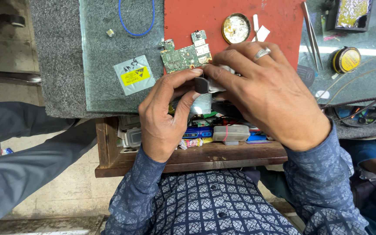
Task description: The person uses tweezers to place a small white component onto the smartwatch body, then attaches the watch band and snaps the case halves together. The person rotates the assembled watch to check the fit and alignment.
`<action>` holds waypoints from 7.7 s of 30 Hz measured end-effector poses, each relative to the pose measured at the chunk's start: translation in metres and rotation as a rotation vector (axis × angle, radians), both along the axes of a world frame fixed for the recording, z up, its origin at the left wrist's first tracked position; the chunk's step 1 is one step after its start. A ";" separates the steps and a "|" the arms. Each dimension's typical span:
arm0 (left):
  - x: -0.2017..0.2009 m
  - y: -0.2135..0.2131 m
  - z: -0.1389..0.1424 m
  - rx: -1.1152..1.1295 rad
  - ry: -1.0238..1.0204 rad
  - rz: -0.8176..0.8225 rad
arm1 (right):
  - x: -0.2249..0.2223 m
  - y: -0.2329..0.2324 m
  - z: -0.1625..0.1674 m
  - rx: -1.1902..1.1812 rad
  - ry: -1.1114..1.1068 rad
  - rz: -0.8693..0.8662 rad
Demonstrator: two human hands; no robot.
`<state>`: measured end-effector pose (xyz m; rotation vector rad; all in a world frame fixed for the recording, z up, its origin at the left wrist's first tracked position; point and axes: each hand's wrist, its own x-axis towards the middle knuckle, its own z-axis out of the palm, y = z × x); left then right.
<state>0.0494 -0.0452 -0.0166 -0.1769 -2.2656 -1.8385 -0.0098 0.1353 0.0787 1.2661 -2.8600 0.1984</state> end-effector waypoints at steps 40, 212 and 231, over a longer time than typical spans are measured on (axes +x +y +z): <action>-0.002 0.001 0.001 -0.011 -0.001 -0.008 | 0.001 0.003 -0.001 -0.265 -0.046 -0.130; 0.050 0.046 0.026 0.322 -0.391 -0.096 | 0.107 0.048 -0.047 -1.091 -0.910 -0.757; 0.062 0.041 -0.010 0.539 -0.432 -0.097 | 0.117 0.033 -0.052 -1.079 -0.719 -0.727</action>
